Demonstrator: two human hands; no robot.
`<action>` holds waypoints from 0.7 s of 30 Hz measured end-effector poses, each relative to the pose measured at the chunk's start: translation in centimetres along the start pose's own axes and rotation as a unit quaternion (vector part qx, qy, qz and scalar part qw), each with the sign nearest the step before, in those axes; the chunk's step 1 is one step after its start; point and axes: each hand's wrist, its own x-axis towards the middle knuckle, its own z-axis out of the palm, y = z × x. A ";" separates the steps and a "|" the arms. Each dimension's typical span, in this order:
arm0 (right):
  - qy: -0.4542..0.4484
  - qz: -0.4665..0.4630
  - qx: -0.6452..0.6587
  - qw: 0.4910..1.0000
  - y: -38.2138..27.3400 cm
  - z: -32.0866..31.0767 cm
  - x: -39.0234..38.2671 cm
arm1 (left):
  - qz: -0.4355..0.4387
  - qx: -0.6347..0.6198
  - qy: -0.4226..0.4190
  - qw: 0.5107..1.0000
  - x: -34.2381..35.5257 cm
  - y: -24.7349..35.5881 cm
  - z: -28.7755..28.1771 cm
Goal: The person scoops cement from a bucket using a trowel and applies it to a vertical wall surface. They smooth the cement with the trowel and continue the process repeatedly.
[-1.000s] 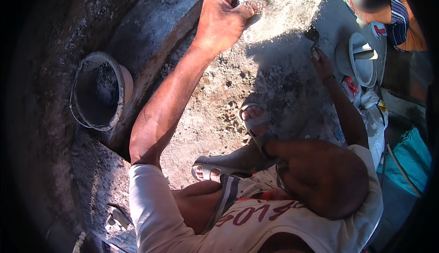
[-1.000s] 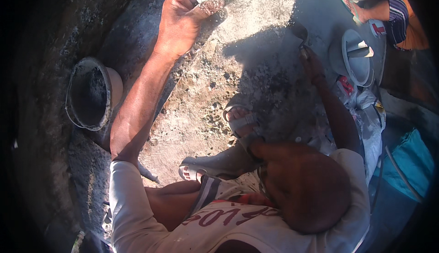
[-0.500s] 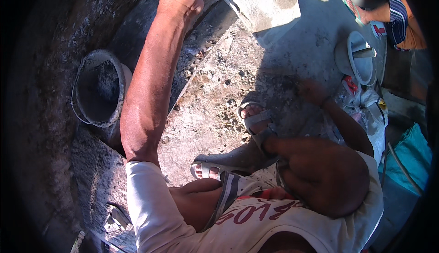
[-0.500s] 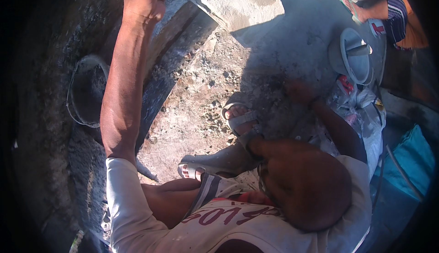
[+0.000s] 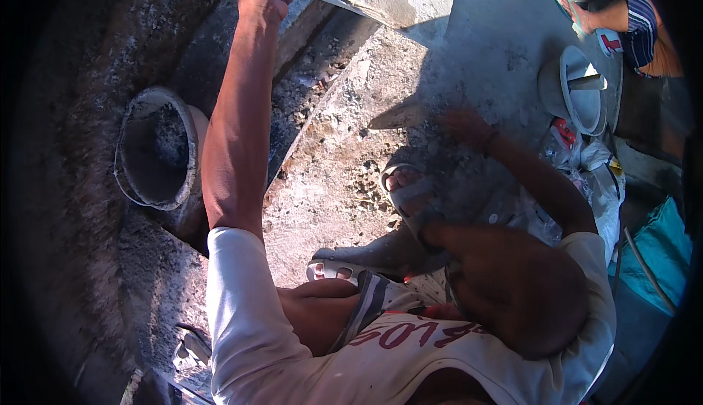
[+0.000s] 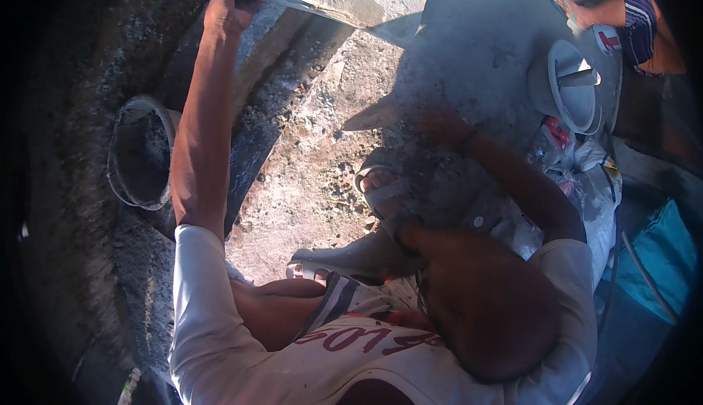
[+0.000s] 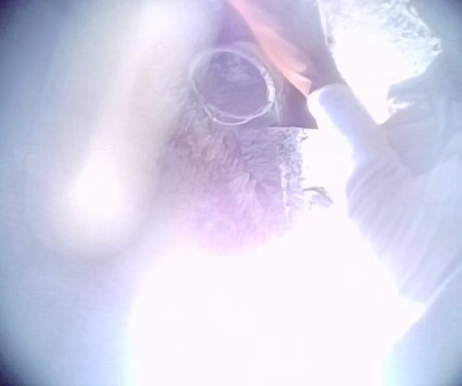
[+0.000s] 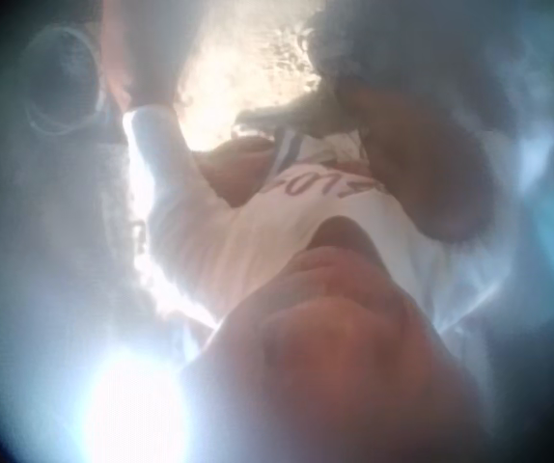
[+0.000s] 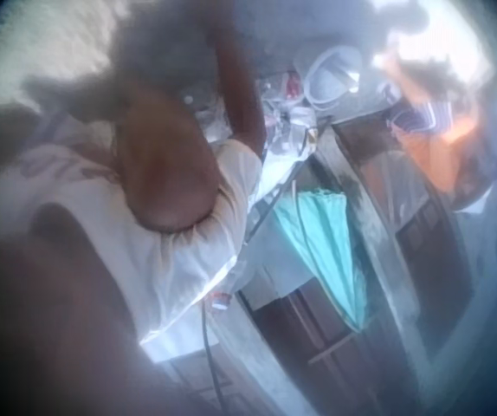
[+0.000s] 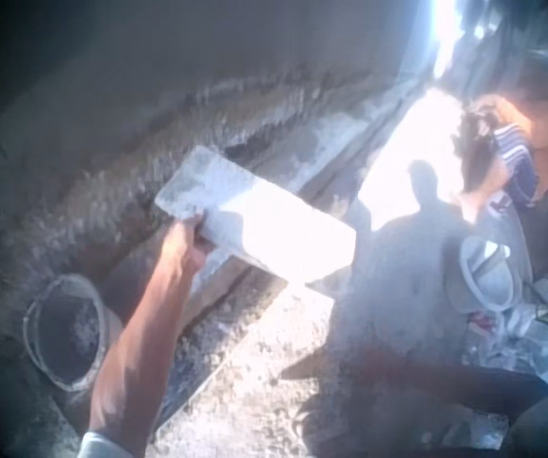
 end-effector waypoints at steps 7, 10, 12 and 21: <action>0.042 0.200 0.132 0.970 -3.4 -3.9 5.6 | -0.046 -0.001 0.061 0.997 1.4 -4.3 -1.0; -0.003 0.216 0.152 0.964 -3.7 -2.2 6.5 | -0.072 -0.030 0.072 0.994 2.4 -6.0 -1.6; -0.044 0.195 0.153 0.968 -3.5 -1.8 5.4 | -0.061 -0.038 0.075 0.995 3.4 -7.2 -3.2; 0.066 0.519 0.194 0.830 -1.5 -6.4 -5.2 | -0.119 -0.045 0.042 0.991 5.2 -11.5 -5.5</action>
